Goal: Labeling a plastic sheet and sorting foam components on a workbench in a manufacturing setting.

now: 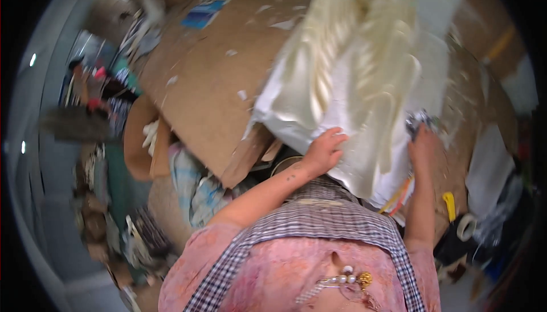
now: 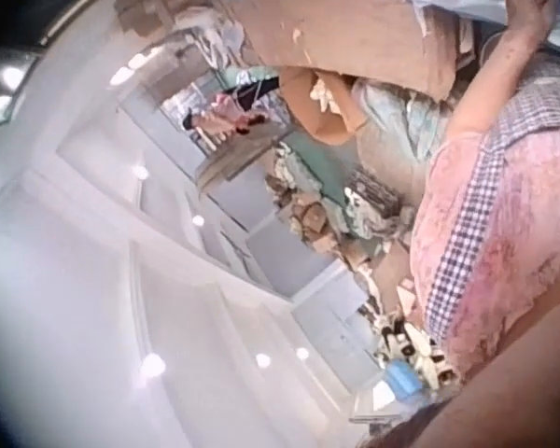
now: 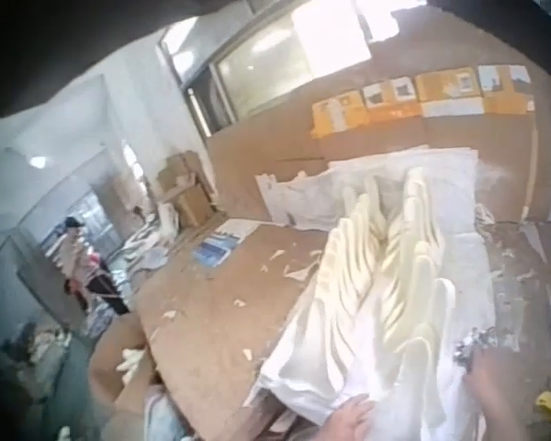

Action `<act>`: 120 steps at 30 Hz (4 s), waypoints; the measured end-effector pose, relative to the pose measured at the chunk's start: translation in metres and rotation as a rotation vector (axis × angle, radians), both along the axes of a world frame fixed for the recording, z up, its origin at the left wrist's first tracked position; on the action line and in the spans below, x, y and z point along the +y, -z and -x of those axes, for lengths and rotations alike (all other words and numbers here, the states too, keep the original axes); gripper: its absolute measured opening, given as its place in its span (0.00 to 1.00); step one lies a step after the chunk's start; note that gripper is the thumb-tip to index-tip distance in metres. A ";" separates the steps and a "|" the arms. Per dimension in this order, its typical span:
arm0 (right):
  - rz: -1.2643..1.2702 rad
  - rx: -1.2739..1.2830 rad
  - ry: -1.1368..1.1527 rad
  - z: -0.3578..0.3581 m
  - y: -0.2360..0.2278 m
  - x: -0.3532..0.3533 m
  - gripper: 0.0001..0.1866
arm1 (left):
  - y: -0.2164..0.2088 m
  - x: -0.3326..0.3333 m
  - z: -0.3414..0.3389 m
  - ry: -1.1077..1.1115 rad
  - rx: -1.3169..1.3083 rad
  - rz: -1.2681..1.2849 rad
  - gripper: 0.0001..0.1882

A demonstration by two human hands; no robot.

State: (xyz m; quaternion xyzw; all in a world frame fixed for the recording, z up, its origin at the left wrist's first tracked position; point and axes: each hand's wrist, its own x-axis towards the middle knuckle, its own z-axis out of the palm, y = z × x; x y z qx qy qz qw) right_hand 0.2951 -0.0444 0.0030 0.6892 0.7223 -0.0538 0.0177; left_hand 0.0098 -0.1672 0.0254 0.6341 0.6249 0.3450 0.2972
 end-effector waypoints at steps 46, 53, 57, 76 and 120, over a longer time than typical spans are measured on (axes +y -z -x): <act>-0.060 1.129 0.308 0.098 -0.222 -0.407 0.29 | 0.054 0.050 0.144 -0.023 -0.340 -0.020 0.21; -0.398 1.356 0.358 0.109 -0.227 -0.394 0.29 | 0.016 0.053 0.138 -0.062 -0.949 0.148 0.17; -0.109 1.146 0.336 0.092 -0.220 -0.402 0.29 | 0.038 0.060 0.082 0.125 -1.124 0.303 0.18; -0.439 1.099 0.083 0.094 -0.241 -0.306 0.29 | 0.082 0.052 0.031 0.162 -0.256 -0.078 0.33; -0.269 1.387 0.434 -0.029 -0.159 -0.299 0.28 | -0.127 0.143 -0.156 0.462 -0.287 0.409 0.14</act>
